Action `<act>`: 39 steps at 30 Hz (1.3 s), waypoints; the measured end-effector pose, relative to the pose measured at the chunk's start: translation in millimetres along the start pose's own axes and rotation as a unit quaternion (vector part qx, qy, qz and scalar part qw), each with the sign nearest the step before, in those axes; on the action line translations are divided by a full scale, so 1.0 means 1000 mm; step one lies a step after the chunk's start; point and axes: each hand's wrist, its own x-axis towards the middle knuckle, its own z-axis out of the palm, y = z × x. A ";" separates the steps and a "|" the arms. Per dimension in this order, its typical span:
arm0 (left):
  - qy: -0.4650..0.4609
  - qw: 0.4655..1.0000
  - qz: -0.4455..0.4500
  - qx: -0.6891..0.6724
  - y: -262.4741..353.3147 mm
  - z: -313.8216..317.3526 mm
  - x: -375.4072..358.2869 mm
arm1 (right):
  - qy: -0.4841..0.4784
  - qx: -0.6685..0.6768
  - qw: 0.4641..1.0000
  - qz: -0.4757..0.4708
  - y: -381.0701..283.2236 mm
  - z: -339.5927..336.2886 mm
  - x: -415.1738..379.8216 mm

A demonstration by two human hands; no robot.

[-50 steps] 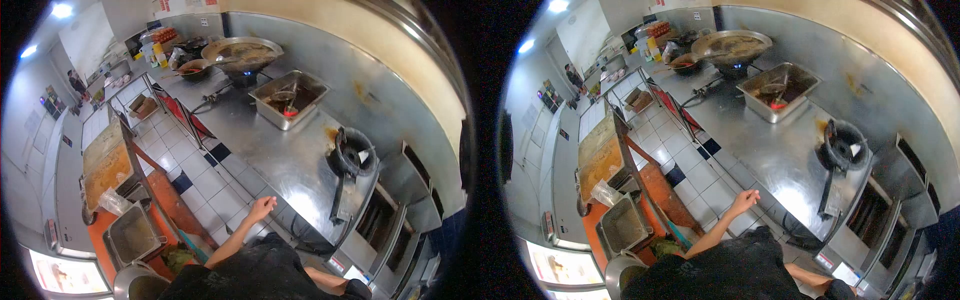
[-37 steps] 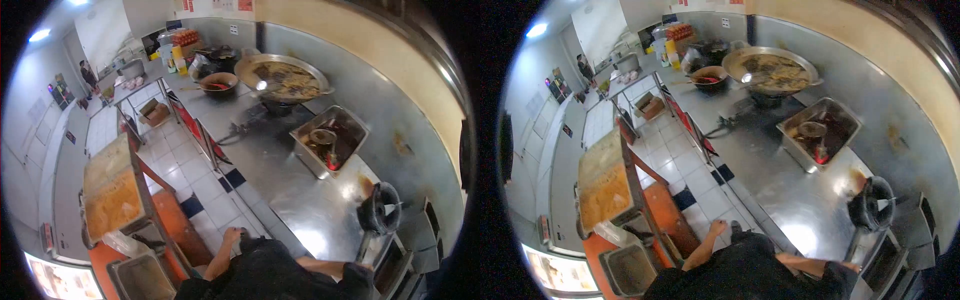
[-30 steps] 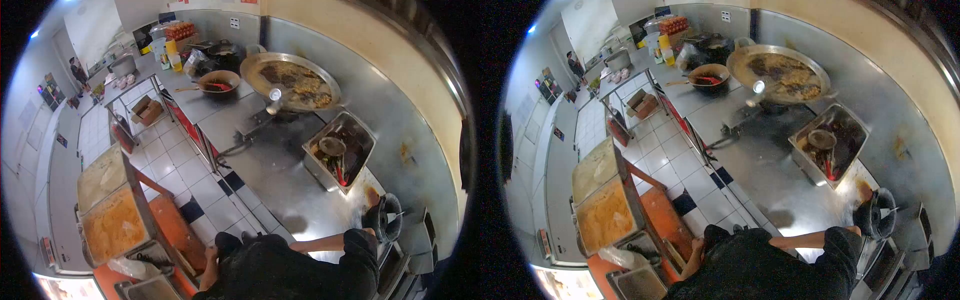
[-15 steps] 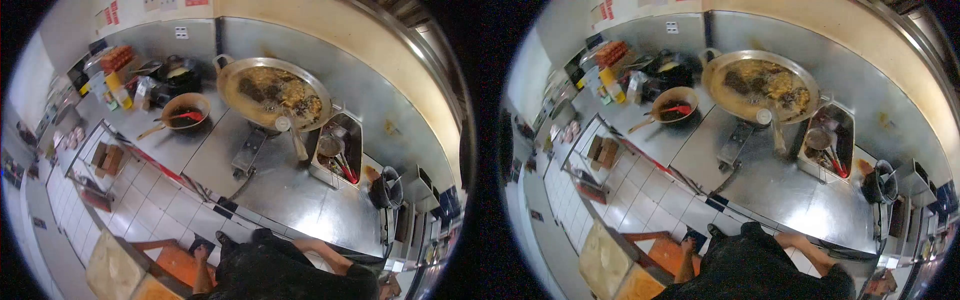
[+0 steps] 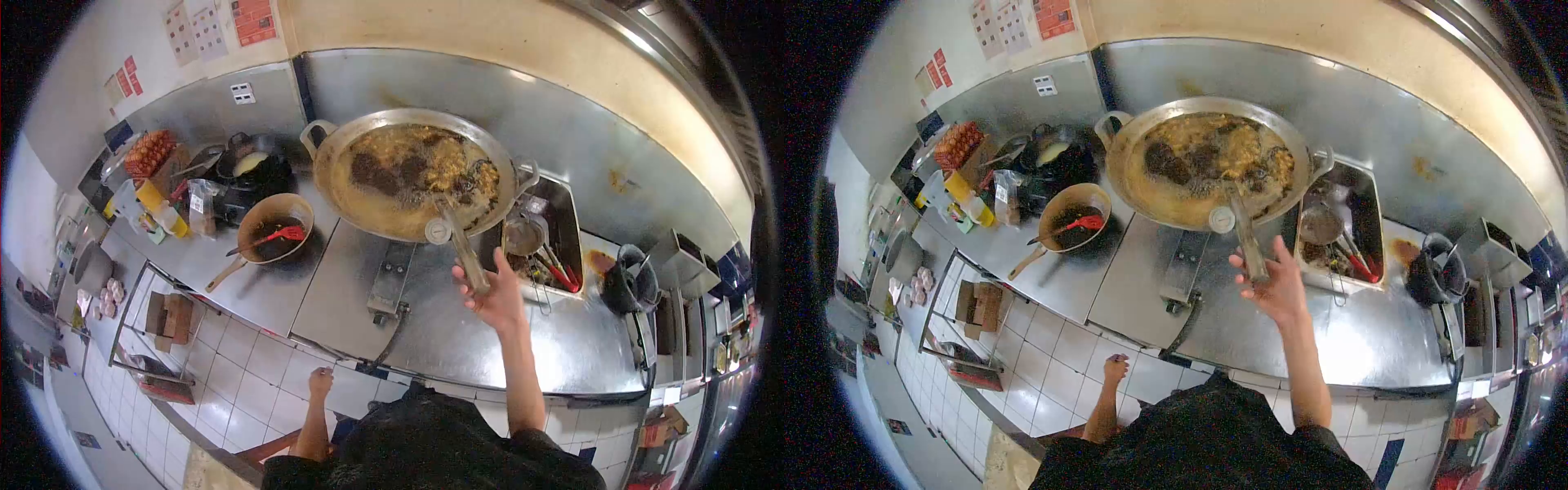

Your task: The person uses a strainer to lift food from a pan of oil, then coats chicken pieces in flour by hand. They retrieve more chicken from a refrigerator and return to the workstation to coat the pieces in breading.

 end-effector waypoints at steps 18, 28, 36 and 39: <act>-0.125 0.976 -0.135 0.112 -0.038 0.024 -0.059 | -0.047 0.053 0.997 -0.014 0.016 0.003 0.028; -0.171 0.981 -0.088 -0.016 -0.005 0.050 -0.008 | -0.102 0.175 0.979 -0.024 0.032 -0.008 0.028; -0.199 0.905 0.214 0.309 -0.020 0.044 0.023 | -0.031 0.091 0.992 -0.078 0.061 0.022 0.026; -0.201 0.921 0.166 0.290 -0.049 0.048 0.035 | -0.020 0.079 0.993 -0.088 0.058 0.026 0.031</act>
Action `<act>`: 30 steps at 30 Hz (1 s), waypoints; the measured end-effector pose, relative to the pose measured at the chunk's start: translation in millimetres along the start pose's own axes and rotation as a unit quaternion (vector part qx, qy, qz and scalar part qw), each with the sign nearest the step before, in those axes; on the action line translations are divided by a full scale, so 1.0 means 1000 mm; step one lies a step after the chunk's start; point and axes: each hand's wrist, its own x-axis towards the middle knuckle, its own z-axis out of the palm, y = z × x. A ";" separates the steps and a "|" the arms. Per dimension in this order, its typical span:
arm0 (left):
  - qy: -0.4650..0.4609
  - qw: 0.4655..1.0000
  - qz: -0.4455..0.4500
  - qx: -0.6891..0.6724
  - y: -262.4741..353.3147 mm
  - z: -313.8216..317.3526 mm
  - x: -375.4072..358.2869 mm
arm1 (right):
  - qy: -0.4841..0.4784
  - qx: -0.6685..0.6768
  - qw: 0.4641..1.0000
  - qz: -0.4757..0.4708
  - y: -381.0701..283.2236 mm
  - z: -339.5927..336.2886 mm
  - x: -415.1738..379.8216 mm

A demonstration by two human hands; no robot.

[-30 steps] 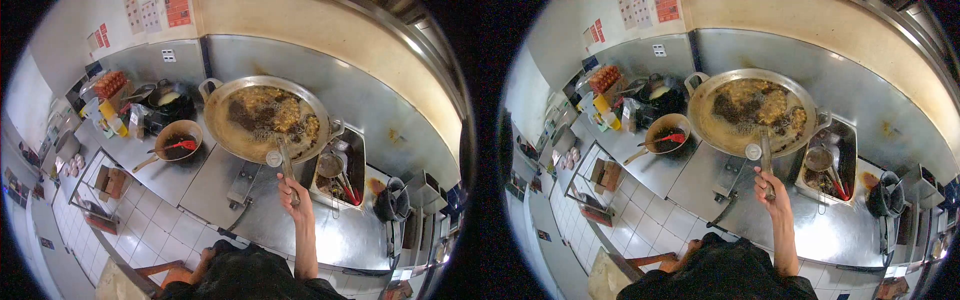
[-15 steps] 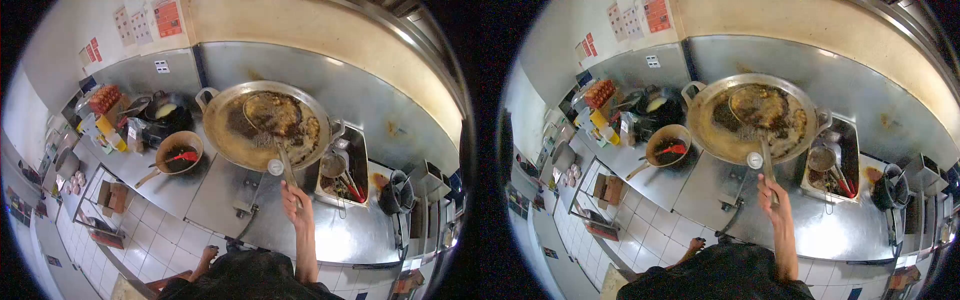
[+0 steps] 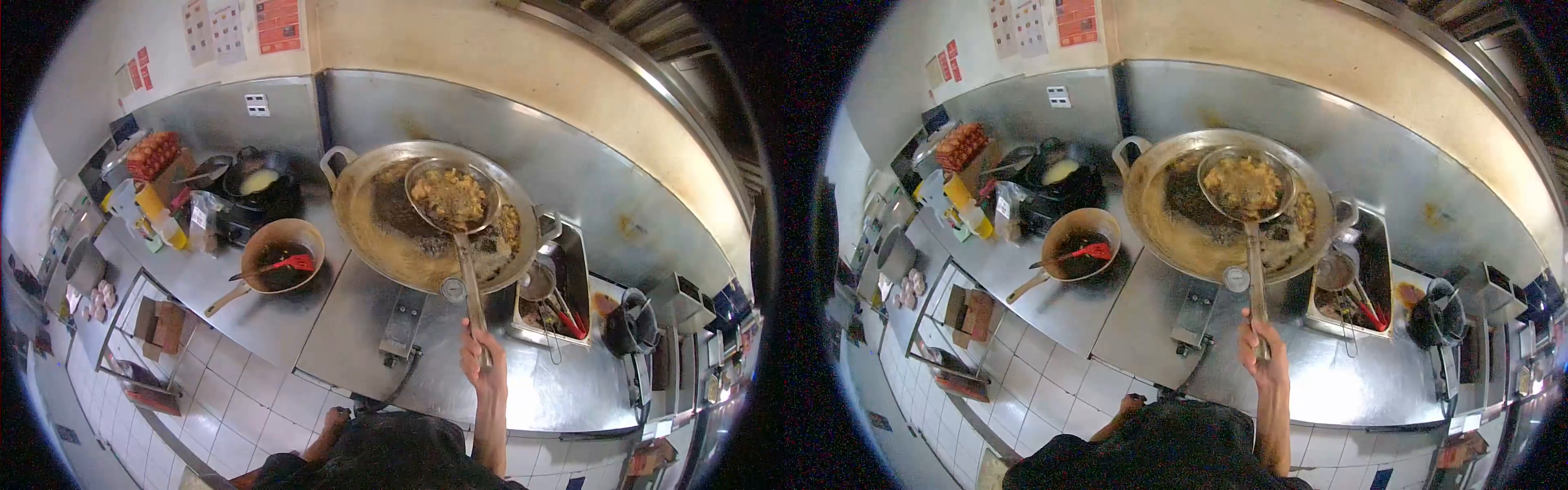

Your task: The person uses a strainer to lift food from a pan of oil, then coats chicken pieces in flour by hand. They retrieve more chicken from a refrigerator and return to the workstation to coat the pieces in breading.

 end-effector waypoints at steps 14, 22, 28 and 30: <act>-0.052 0.983 -0.094 -0.148 0.000 -0.024 0.013 | 0.027 0.072 0.992 0.098 -0.043 0.033 -0.052; -0.068 0.943 -0.128 -0.300 0.007 -0.023 0.028 | 0.012 0.045 0.994 0.098 -0.041 0.032 -0.013; -0.004 0.963 -0.143 -0.228 0.002 -0.009 0.032 | -0.003 0.092 0.990 0.110 -0.048 0.043 -0.003; 0.013 0.960 -0.171 -0.223 0.008 -0.014 0.027 | 0.003 0.022 0.995 0.101 -0.061 0.044 -0.015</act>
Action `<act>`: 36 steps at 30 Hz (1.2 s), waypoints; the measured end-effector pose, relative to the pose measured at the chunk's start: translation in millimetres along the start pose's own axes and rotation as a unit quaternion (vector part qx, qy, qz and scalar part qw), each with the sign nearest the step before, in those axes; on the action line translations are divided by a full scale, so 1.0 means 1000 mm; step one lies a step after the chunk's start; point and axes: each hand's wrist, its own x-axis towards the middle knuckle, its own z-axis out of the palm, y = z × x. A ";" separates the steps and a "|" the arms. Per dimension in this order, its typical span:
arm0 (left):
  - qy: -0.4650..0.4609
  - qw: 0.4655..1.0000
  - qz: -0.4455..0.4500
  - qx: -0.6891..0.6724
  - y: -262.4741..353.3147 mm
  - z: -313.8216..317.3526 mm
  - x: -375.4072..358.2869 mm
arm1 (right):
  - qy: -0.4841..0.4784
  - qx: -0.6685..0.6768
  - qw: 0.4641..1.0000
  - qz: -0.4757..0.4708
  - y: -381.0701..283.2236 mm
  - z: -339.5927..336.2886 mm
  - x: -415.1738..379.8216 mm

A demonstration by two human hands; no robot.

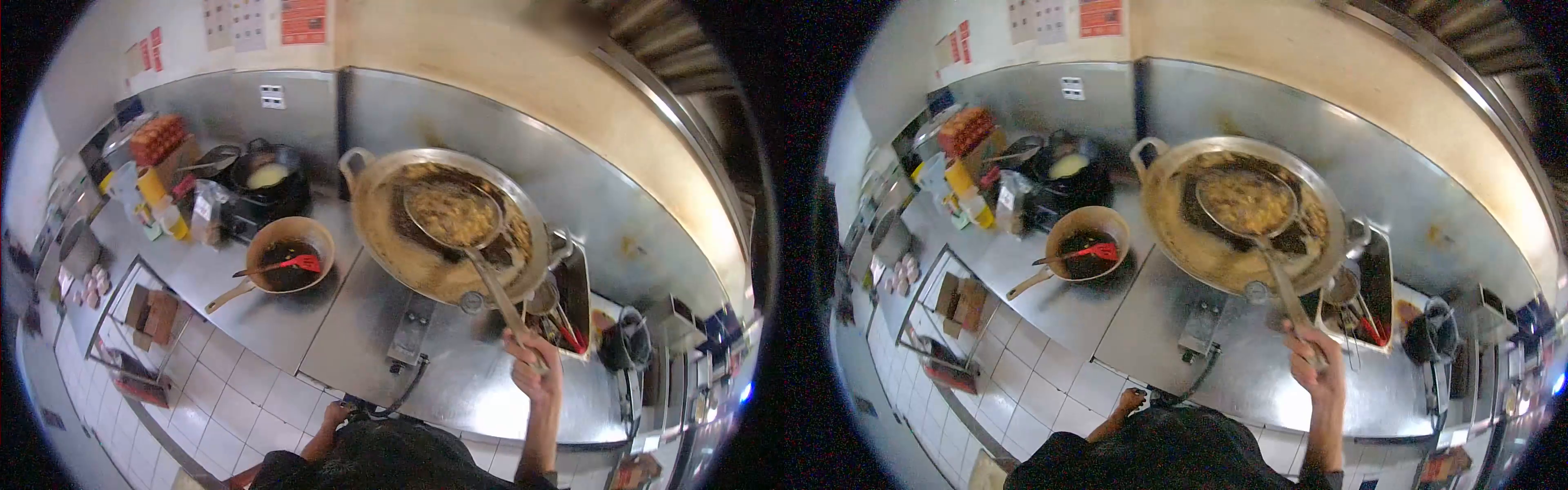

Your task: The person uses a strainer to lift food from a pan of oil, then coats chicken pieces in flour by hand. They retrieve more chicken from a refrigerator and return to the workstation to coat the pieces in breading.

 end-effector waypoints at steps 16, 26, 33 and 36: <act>-0.055 0.996 0.004 0.066 -0.040 0.009 -0.001 | 0.032 -0.059 0.996 0.060 -0.015 0.031 0.001; 0.035 0.997 0.022 0.071 0.039 -0.013 -0.057 | -0.020 0.077 0.997 -0.003 0.009 0.004 0.043; -0.017 0.995 -0.093 0.004 -0.022 -0.016 -0.051 | -0.087 0.117 0.989 -0.019 0.032 -0.004 0.037; -0.053 0.994 -0.072 0.069 -0.027 -0.024 -0.049 | -0.087 0.145 0.986 -0.019 0.033 -0.001 0.038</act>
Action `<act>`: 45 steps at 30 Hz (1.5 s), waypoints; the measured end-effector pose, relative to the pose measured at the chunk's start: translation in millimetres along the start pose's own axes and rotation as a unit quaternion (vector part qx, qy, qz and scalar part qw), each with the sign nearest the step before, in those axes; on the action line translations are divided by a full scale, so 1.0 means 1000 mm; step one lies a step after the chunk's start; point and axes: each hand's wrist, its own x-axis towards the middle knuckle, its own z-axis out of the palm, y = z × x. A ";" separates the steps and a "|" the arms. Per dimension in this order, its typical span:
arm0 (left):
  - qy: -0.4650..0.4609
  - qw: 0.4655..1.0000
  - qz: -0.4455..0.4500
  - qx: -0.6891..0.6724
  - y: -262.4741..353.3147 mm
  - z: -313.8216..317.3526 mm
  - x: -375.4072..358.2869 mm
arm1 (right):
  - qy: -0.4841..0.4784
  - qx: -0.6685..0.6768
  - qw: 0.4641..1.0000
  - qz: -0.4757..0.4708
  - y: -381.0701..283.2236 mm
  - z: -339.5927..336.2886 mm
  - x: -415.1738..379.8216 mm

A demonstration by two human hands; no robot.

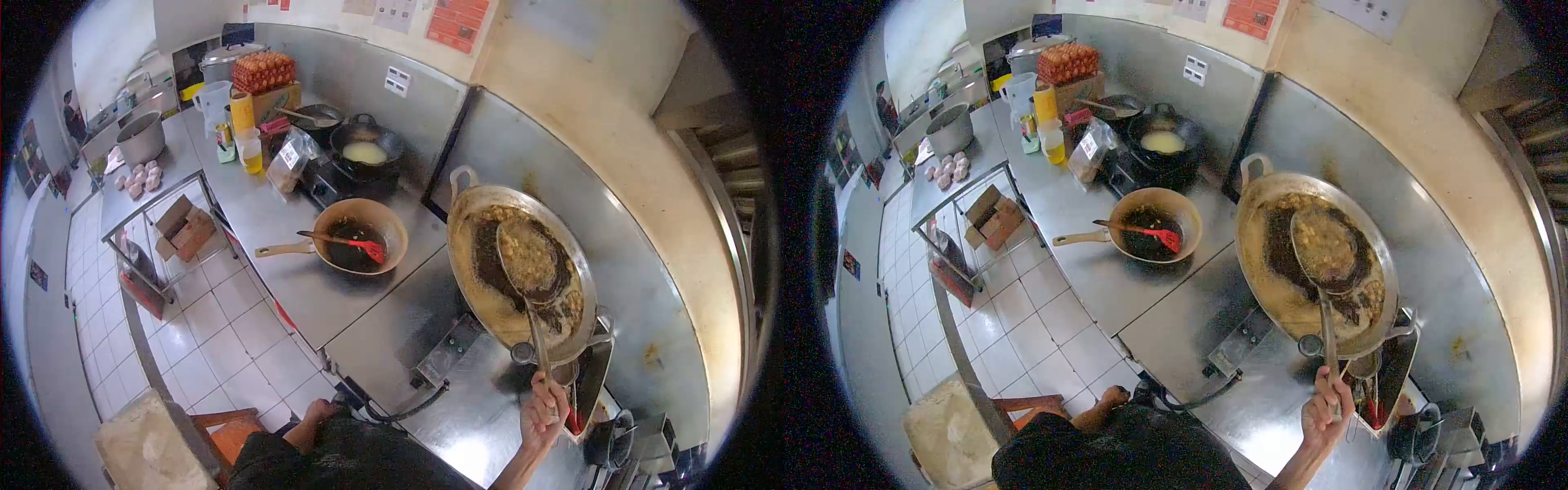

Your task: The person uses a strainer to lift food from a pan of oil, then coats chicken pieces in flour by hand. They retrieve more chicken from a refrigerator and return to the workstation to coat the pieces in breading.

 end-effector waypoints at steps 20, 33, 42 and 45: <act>-0.006 0.991 0.036 -0.131 0.008 -0.039 0.045 | -0.003 0.011 0.996 -0.084 0.030 -0.035 -0.012; -0.265 0.964 0.015 -0.025 -0.006 -0.033 0.056 | 0.421 -0.828 0.360 0.084 0.085 -0.212 -0.122; -0.397 0.742 0.389 0.376 0.147 -0.014 -0.025 | 0.441 -0.764 0.470 0.028 0.072 -0.238 -0.191; -0.369 0.795 0.326 0.355 0.257 0.002 -0.133 | 0.482 -0.742 0.466 0.004 0.046 -0.243 -0.228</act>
